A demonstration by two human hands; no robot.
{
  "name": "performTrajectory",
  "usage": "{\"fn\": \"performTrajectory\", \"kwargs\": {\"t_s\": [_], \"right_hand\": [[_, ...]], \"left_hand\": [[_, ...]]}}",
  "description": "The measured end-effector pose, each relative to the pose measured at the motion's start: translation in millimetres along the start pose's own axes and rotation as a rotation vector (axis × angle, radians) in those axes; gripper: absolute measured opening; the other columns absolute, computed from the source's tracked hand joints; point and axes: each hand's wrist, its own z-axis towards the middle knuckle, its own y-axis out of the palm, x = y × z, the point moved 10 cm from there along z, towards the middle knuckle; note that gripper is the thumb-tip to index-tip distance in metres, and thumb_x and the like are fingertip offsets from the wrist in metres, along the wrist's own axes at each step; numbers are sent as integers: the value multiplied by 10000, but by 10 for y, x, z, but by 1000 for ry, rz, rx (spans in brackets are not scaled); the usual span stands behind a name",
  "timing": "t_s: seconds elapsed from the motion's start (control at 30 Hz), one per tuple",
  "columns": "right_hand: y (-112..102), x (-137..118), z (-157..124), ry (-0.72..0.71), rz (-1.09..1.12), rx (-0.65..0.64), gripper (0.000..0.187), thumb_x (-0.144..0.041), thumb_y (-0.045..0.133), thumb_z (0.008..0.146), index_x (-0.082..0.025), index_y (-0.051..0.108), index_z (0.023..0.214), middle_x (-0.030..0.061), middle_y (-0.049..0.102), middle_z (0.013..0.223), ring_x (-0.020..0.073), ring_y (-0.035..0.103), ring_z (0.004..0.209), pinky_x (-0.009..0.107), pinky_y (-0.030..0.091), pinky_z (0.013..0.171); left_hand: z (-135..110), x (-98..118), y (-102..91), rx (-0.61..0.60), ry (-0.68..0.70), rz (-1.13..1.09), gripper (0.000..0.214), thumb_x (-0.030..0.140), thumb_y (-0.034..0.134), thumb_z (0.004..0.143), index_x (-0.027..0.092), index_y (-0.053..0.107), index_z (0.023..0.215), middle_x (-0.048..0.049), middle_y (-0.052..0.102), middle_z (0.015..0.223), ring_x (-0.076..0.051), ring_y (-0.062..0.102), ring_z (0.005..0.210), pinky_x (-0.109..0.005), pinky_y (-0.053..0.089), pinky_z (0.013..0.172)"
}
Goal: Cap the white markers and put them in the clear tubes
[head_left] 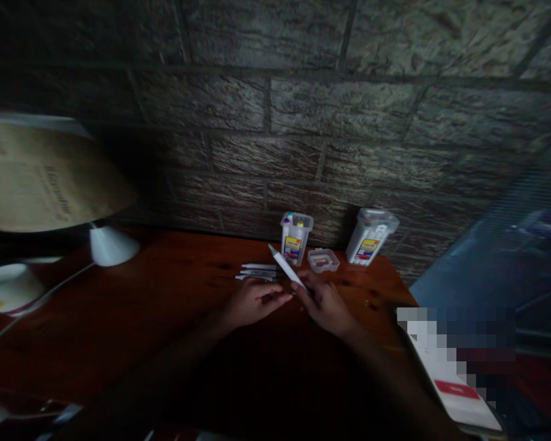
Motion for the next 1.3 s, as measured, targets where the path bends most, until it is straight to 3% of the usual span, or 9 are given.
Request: {"fn": "performTrajectory", "kwargs": {"t_s": [0.13,0.33,0.57,0.73,0.8,0.97,1.1,1.2,1.3], "right_hand": [[124,-79,-27,-21,60,-101,207,-395,517,993,-233,524,1122,12,723,907,132,670,651,242,497,595],[182,-159,-49,-50,14,-167,222,-419,538,984,-232,520,1104,6,723,880,127,636,622,245,464,587],[180,-235,-59,-96,24,-156,231,-394,541,988,-250,575,1165,20,735,1001,154,675,774,273,484,692],[185,-190,-64,-85,61,-134,285,-417,526,992,-255,598,1216,9,725,868,144,647,688,252,466,618],[206,-143,-58,-48,109,-140,302,-433,505,997,-255,600,1222,-2,703,794,135,632,633,239,462,580],[175,7,-6,112,369,-86,378,-547,507,959,-226,602,1136,-9,634,771,97,555,535,221,453,511],[187,154,14,256,605,-67,422,-603,594,878,-208,602,1025,-28,573,760,58,439,486,196,376,448],[239,240,-5,350,768,-59,429,-578,682,816,-224,595,1041,-45,544,749,43,391,476,180,309,438],[271,273,-30,412,833,-45,455,-610,663,817,-236,610,1071,-71,467,682,40,325,453,175,237,423]], "left_hand": [[6,-224,-103,56,-172,-96,253,353,601,948,154,734,1029,-5,685,641,-110,608,542,-204,436,526],[-17,-287,-121,98,-229,-255,356,364,532,979,132,674,1209,1,666,632,-103,605,531,-202,468,559],[0,-258,-103,107,-244,-326,347,378,531,977,127,697,1150,5,648,606,-102,590,519,-203,466,540],[13,-236,-75,68,-251,-316,359,418,514,982,119,712,1003,-6,647,617,-104,580,520,-208,460,532],[14,-218,-62,48,-237,-286,362,412,492,993,125,711,997,3,627,593,-103,569,520,-207,454,540],[6,-235,-49,14,-213,-217,376,377,449,1012,137,677,1192,19,615,582,-105,571,521,-201,441,537],[5,-275,-79,20,-212,-165,355,358,444,1017,152,695,1159,30,601,566,-99,571,515,-194,441,538],[11,-269,-91,26,-207,-157,331,342,469,1006,148,690,1157,35,602,562,-95,564,498,-188,438,520],[17,-251,-95,26,-196,-140,313,326,481,1001,155,691,1158,33,619,572,-94,569,497,-188,446,523]]}}
